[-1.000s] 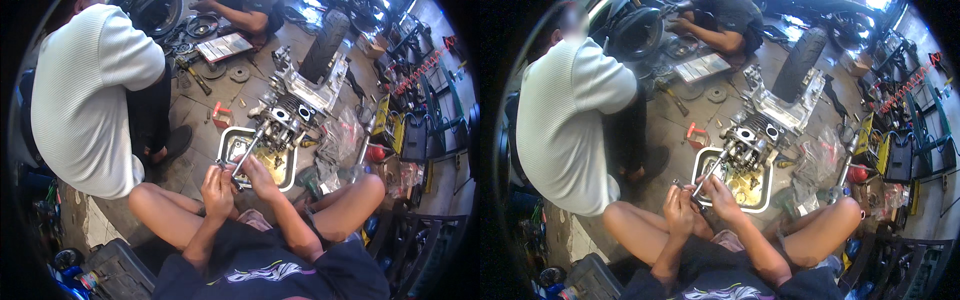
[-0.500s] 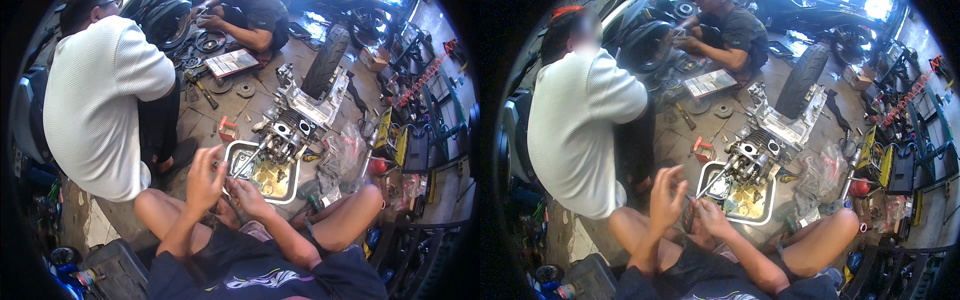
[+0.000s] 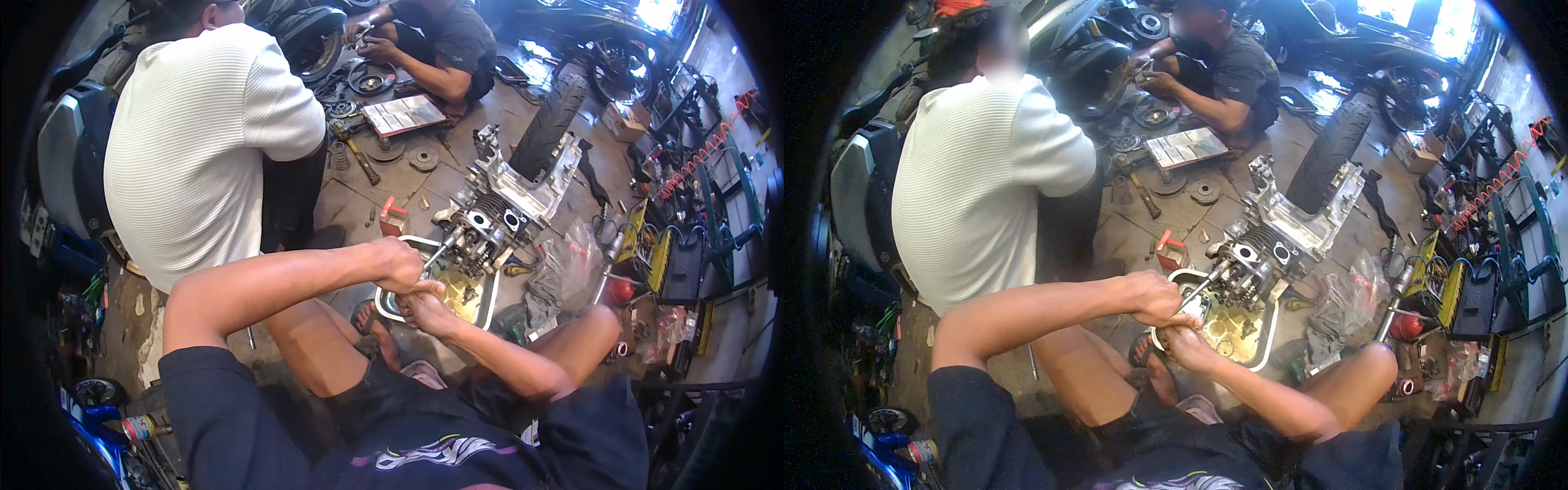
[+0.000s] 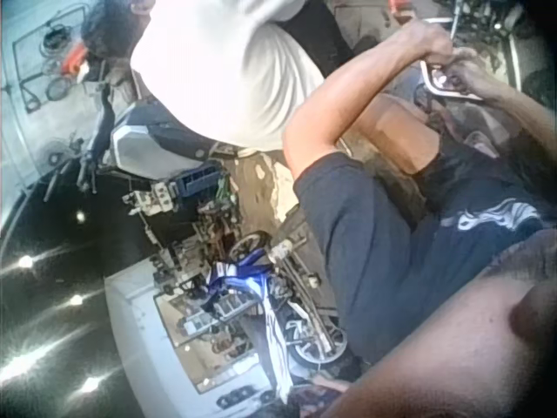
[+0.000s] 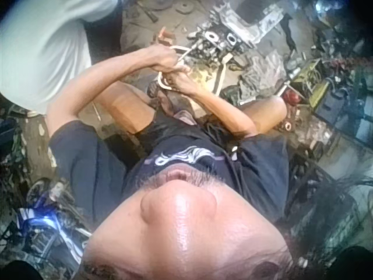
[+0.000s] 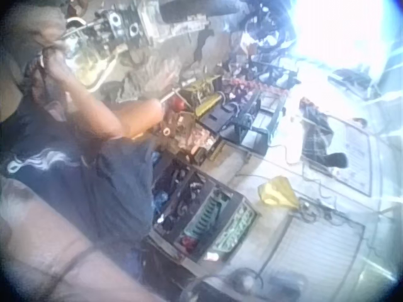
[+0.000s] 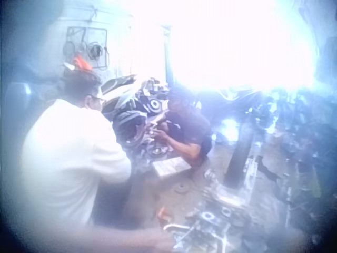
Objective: The person uses a T-handle socket wrench to loosen and remove bolts from a motorcycle engine cylinder head, then uses their hands to manipulate small components within the engine assembly.
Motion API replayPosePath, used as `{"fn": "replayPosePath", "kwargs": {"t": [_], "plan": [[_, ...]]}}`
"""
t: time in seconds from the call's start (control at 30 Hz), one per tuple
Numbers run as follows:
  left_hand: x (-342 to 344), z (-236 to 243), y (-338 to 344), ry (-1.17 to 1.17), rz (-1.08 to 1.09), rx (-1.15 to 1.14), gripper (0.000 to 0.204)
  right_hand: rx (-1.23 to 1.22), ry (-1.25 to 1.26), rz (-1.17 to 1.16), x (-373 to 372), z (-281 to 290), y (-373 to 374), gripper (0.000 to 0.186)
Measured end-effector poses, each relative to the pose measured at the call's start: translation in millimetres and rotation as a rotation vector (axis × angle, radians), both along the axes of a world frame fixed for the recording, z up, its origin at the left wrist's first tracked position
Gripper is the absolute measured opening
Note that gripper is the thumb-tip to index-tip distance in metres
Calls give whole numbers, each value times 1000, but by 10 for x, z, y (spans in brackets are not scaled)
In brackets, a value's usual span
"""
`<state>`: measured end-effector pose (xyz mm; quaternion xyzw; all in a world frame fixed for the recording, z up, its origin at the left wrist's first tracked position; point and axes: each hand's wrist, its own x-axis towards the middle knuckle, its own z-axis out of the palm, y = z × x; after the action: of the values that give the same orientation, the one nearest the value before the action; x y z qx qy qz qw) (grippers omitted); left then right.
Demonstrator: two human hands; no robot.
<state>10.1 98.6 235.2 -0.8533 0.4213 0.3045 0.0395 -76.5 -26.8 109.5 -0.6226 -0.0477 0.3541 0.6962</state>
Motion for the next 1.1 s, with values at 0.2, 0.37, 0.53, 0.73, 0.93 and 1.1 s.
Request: {"fn": "replayPosePath", "kwargs": {"t": [0.2, 0.37, 0.53, 0.73, 0.93, 1.1], "plan": [[35, -266, 93, 19, 44, -132, 51, -378, -275, 92, 6, 423, 47, 30], [59, -217, 57, 100, 84, -203, 55, -590, -832, 200, 53, 191, -24, 16], [121, -311, 147, 158, 97, -204, 50, -644, -749, 347, 117, 253, 42, 18], [177, -465, 154, 196, 63, -390, 54, -670, -642, 373, 207, 292, -5, 33], [190, -508, 223, 311, 88, -415, 57, -796, -941, 657, 274, 353, 19, 49], [188, -542, 258, 337, 105, -467, 56, -862, -719, 680, 296, 470, 46, 52]]}}
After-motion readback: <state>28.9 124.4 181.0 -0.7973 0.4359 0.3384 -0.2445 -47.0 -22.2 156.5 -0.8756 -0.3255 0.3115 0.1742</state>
